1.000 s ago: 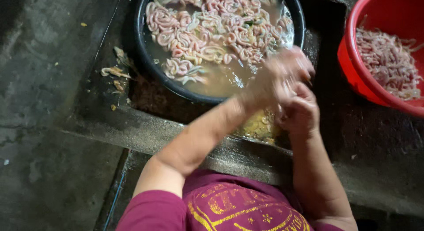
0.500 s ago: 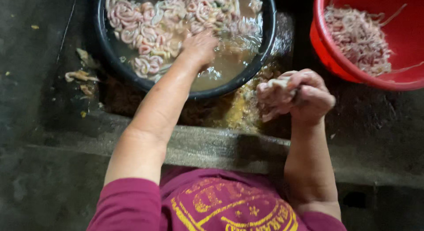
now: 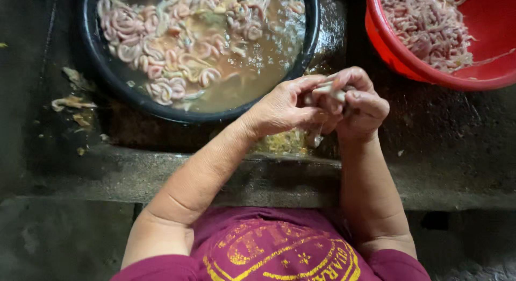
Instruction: The person cleans animal intestines by hand, picking them from a black basin of water, peeling off outer layers, and placing the cleaned pieces into a red basin. The process is repeated continuously throughout the clip.
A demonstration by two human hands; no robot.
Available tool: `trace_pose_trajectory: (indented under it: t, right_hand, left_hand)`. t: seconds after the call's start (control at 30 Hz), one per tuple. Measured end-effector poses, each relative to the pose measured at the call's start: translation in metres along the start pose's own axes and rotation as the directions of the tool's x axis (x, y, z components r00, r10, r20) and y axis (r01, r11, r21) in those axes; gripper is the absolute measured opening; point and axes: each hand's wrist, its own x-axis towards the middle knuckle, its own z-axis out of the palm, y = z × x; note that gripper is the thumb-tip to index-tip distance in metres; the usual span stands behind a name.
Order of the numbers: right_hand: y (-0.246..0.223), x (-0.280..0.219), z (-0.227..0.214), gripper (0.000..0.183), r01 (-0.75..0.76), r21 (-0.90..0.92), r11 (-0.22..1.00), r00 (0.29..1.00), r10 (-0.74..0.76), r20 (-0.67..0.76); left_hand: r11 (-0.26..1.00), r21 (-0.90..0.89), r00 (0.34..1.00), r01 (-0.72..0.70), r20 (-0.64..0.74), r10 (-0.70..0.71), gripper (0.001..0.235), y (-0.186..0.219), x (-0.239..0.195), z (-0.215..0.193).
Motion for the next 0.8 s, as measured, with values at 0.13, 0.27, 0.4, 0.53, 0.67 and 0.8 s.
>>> trace_pose_trajectory:
  t: [0.13,0.27,0.4,0.53,0.67,0.8]
  right_hand:
    - [0.001,-0.006,-0.009,0.034,0.009,-0.024,1.000,0.998,-0.010,-0.054]
    - [0.003,0.000,-0.005,0.040,-0.195,-0.233,0.953,0.972,0.156,-0.175]
    - [0.011,0.014,0.022,0.064,-0.459,-0.456,0.763,0.888,0.377,-0.264]
    - [0.041,0.010,0.025,0.057,-0.392,-0.473,0.789,0.919,0.353,-0.172]
    - [0.048,-0.002,0.000,0.030,-0.448,-0.443,0.776,0.885,0.317,-0.341]
    - [0.041,-0.003,-0.005,0.023,-0.351,-0.288,0.891,0.913,0.258,-0.316]
  left_hand:
    - [0.992,0.123,0.979,-0.025,-0.198,0.049,0.027,-0.018,-0.006,-0.008]
    - [0.976,0.218,0.958,0.025,-0.284,0.039,0.014,-0.011,-0.024,-0.025]
    - [0.971,0.241,0.961,-0.010,-0.265,0.076,0.013,-0.011,-0.027,-0.029]
    - [0.961,0.231,0.944,0.152,-0.322,-0.072,0.019,-0.013,-0.026,-0.030]
    - [0.970,0.239,0.963,0.033,-0.269,0.034,0.022,-0.002,-0.036,-0.041]
    - [0.972,0.232,0.950,-0.048,-0.291,0.116,0.026,0.002,-0.036,-0.044]
